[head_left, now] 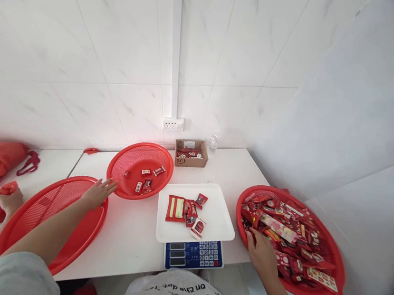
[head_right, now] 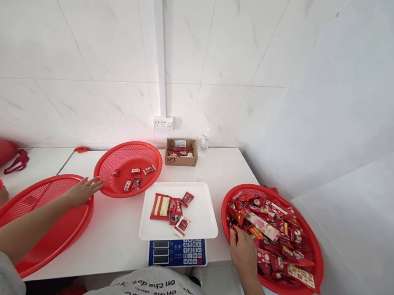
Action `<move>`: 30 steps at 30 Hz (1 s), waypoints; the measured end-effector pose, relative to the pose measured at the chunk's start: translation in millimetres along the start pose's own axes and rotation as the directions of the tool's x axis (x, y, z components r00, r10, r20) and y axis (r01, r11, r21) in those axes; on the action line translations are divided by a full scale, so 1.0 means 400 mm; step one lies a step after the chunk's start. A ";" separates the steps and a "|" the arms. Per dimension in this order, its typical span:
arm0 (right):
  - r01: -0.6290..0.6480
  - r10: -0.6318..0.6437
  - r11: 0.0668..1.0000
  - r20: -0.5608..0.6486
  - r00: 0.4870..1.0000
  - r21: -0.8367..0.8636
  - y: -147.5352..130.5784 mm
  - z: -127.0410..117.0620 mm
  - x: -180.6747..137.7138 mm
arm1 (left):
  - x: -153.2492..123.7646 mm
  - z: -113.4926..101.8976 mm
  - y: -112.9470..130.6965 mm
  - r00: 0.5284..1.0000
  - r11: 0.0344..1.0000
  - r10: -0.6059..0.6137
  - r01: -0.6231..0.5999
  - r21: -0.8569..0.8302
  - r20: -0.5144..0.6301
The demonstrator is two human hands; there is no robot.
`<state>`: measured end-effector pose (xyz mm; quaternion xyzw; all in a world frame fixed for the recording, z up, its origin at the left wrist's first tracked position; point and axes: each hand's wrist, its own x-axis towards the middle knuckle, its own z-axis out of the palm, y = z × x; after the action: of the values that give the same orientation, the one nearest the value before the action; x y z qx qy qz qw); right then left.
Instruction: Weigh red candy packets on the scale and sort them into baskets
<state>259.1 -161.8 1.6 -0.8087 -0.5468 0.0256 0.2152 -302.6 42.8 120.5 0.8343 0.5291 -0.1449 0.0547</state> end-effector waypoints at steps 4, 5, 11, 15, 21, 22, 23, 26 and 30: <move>-0.015 0.015 1.000 -0.001 1.000 -0.012 0.001 0.004 -0.001 | 0.010 0.011 -0.010 0.999 0.999 0.032 -0.032 -0.002 0.009; -0.018 0.018 1.000 -0.001 1.000 -0.017 0.002 0.005 -0.001 | 0.010 0.014 -0.016 1.000 1.000 0.025 -0.026 0.006 0.007; -0.033 0.034 0.999 0.020 0.999 -0.028 0.000 0.006 0.001 | -0.011 0.031 -0.058 0.992 0.990 -0.124 0.123 0.062 0.011; -0.056 0.057 0.998 0.027 0.998 -0.041 -0.001 0.008 0.002 | -0.031 0.039 -0.077 0.965 0.959 -0.261 0.260 0.111 -0.004; -0.033 0.034 0.998 0.014 0.999 -0.049 0.002 0.010 0.003 | -0.068 0.030 -0.116 0.795 0.795 -0.606 0.605 0.045 0.035; -0.026 0.027 0.998 0.015 1.000 -0.053 0.002 0.009 0.003 | -0.076 0.028 -0.120 0.767 0.768 -0.640 0.640 0.024 0.048; -0.020 0.021 0.998 0.016 1.000 -0.057 0.002 0.009 0.003 | -0.083 0.026 -0.121 0.746 0.747 -0.664 0.665 -0.004 0.058; -0.014 0.016 0.998 0.032 0.999 -0.061 0.004 0.007 0.003 | -0.101 0.022 -0.112 0.732 0.726 -0.679 0.681 -0.095 0.061; -0.030 0.033 0.999 0.055 0.998 -0.042 0.008 0.005 0.005 | -0.111 0.010 -0.089 0.695 0.676 -0.719 0.705 -0.215 0.020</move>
<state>262.0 -160.2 -1.1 -0.8204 -0.5402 0.0402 0.1830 -353.0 18.8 132.3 0.5566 0.8253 -0.0713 0.0625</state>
